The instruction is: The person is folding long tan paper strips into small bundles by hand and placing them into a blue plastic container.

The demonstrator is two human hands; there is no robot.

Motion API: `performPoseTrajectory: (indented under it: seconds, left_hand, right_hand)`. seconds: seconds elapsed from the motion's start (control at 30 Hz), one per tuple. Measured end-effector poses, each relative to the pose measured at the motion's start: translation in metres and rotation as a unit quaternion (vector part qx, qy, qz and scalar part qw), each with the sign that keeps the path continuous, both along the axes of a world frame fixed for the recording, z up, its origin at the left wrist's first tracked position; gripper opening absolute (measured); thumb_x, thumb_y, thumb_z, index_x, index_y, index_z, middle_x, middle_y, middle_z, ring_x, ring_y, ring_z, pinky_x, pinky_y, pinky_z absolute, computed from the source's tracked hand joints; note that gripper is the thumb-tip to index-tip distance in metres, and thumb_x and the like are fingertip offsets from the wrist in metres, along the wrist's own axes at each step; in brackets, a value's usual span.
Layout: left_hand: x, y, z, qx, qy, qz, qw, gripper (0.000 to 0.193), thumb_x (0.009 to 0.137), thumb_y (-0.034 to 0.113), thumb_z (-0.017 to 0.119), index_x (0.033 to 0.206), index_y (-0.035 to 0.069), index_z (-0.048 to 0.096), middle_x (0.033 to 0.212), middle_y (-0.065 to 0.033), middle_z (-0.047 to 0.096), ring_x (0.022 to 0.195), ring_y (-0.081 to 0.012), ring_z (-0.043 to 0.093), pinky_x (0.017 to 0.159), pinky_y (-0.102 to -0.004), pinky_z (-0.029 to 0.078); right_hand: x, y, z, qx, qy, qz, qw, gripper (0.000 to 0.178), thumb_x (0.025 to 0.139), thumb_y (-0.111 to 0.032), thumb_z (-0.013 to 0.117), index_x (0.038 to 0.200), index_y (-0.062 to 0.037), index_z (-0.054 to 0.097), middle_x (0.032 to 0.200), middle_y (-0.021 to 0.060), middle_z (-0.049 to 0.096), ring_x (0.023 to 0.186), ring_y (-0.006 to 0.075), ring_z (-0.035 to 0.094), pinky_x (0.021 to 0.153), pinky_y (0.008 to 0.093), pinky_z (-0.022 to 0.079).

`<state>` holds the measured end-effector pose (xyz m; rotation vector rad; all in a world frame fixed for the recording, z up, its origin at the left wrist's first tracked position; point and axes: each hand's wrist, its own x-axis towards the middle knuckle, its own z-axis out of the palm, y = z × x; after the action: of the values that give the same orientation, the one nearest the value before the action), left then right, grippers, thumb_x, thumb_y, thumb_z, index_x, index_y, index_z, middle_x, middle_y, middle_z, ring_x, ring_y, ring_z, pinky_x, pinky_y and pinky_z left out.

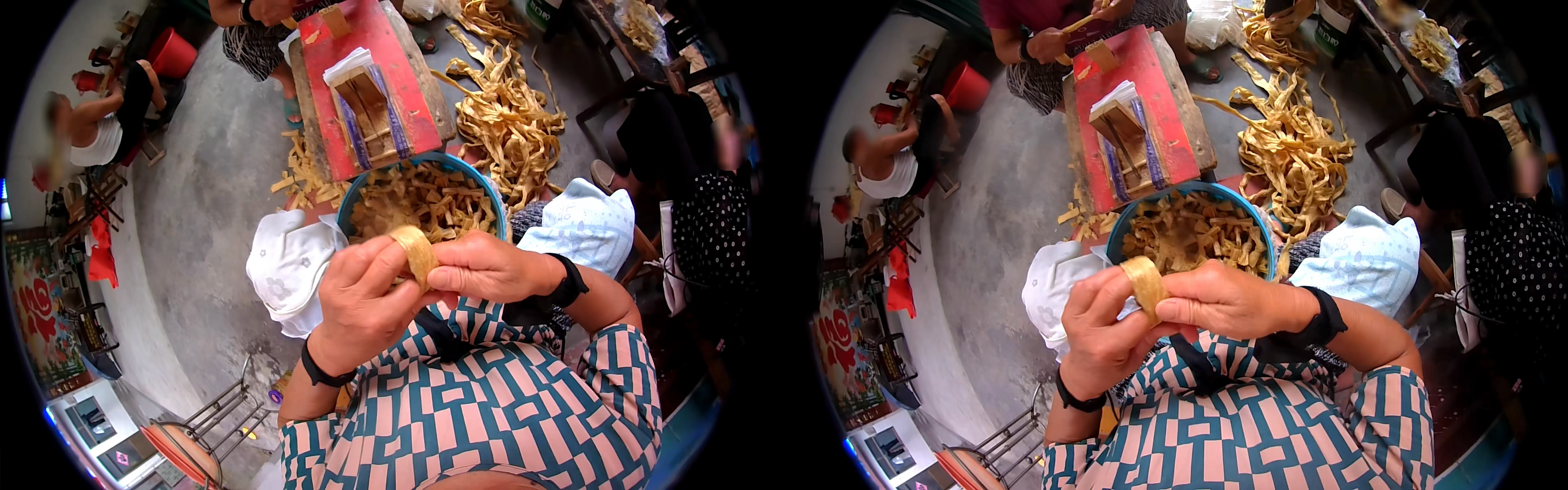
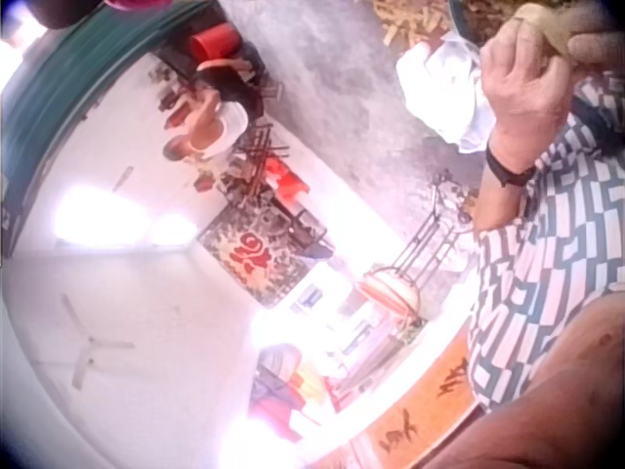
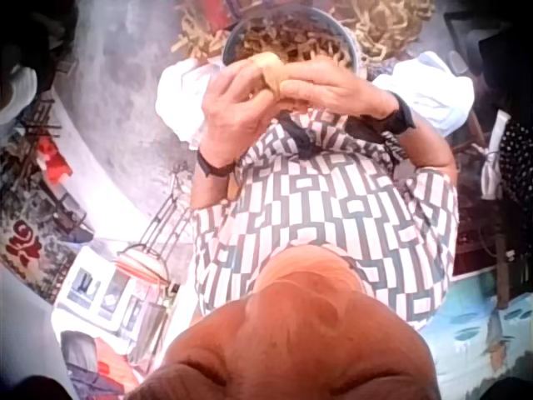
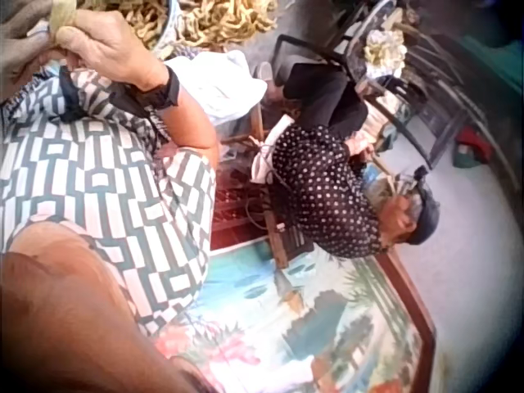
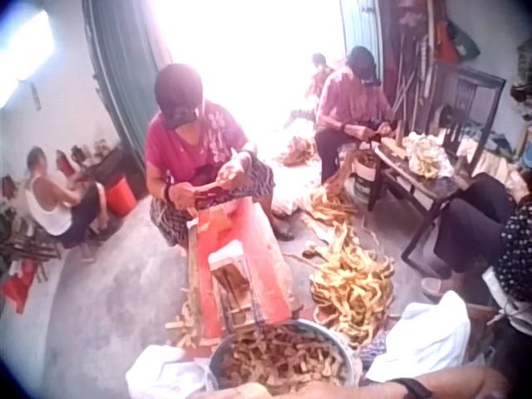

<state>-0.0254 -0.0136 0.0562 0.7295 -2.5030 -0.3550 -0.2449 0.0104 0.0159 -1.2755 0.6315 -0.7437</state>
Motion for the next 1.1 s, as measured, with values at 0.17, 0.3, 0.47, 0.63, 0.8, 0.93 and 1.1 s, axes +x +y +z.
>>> performPoseTrajectory:
  seconds: [0.17,0.3,0.47,0.63,0.8,0.93,1.1]
  left_hand:
    - [-0.004,0.01,-0.016,-0.024,-0.037,-0.013,0.999,0.025,0.072,0.023,0.083,0.085,0.009,0.067,0.106,-0.0064,0.066,0.084,-0.0232,0.063,0.066,-0.0331,0.052]
    - [-0.007,0.019,-0.015,-0.04,-0.065,0.015,0.997,0.019,0.077,0.017,0.08,0.09,0.01,0.07,0.116,-0.0066,0.067,0.098,-0.0247,0.065,0.08,-0.0375,0.055]
    - [-0.006,0.021,-0.028,-0.142,-0.011,0.133,0.981,0.018,0.085,0.015,0.071,0.103,0.012,0.073,0.143,-0.0035,0.061,0.139,-0.0306,0.048,0.12,-0.0596,0.026]
    - [-0.005,0.018,-0.031,-0.063,-0.003,0.159,0.985,0.023,0.083,0.009,0.071,0.106,0.014,0.074,0.136,-0.0059,0.066,0.134,-0.0297,0.054,0.121,-0.0611,0.02]
    - [0.002,0.027,-0.035,-0.031,0.049,0.064,0.996,0.021,0.084,0.009,0.072,0.105,0.011,0.074,0.114,-0.0056,0.072,0.098,-0.021,0.067,0.105,-0.0447,0.045]
    - [-0.014,0.031,-0.037,-0.072,-0.032,0.107,0.991,0.017,0.082,0.011,0.078,0.098,0.011,0.072,0.087,-0.0019,0.066,0.073,-0.0222,0.063,0.087,-0.0407,0.053]
    - [-0.009,0.02,-0.05,0.053,0.083,0.082,0.992,0.015,0.086,0.014,0.08,0.093,0.006,0.071,0.074,-0.0073,0.065,0.066,-0.0266,0.062,0.073,-0.0394,0.055]
  right_hand:
    - [-0.001,0.003,-0.006,0.171,0.007,-0.013,0.985,0.034,0.107,-0.034,0.058,0.095,-0.0039,0.069,0.071,-0.0018,0.062,0.061,0.0055,0.057,0.054,0.0213,0.043]
    - [-0.002,0.006,-0.009,0.274,-0.075,-0.074,0.956,0.025,0.103,-0.029,0.065,0.1,-0.0054,0.07,0.071,-0.0055,0.058,0.058,0.0014,0.049,0.051,0.0177,0.037]
    - [-0.005,0.008,-0.018,0.267,-0.194,-0.058,0.942,0.016,0.102,-0.021,0.066,0.107,-0.0063,0.068,0.074,-0.0059,0.056,0.061,0.0008,0.047,0.053,0.0175,0.035]
    - [-0.011,-0.003,-0.028,-0.016,-0.008,-0.067,0.998,0.018,0.1,-0.015,0.064,0.108,0.0005,0.064,0.095,-0.0001,0.062,0.086,0.0071,0.058,0.073,0.0235,0.049]
    - [-0.006,0.004,-0.031,0.103,-0.016,-0.14,0.985,0.022,0.094,-0.004,0.069,0.114,-0.0007,0.061,0.104,0.0024,0.065,0.094,0.0072,0.061,0.081,0.0236,0.052]
    - [0.0,0.003,-0.036,0.079,-0.022,-0.177,0.981,0.027,0.094,-0.005,0.07,0.12,-0.0025,0.061,0.104,0.0008,0.065,0.089,0.0049,0.059,0.077,0.0215,0.05]
    - [-0.006,0.006,-0.032,0.28,-0.202,-0.095,0.934,0.032,0.099,-0.011,0.064,0.13,-0.0019,0.06,0.098,0.0003,0.066,0.069,0.002,0.05,0.06,0.0185,0.04]
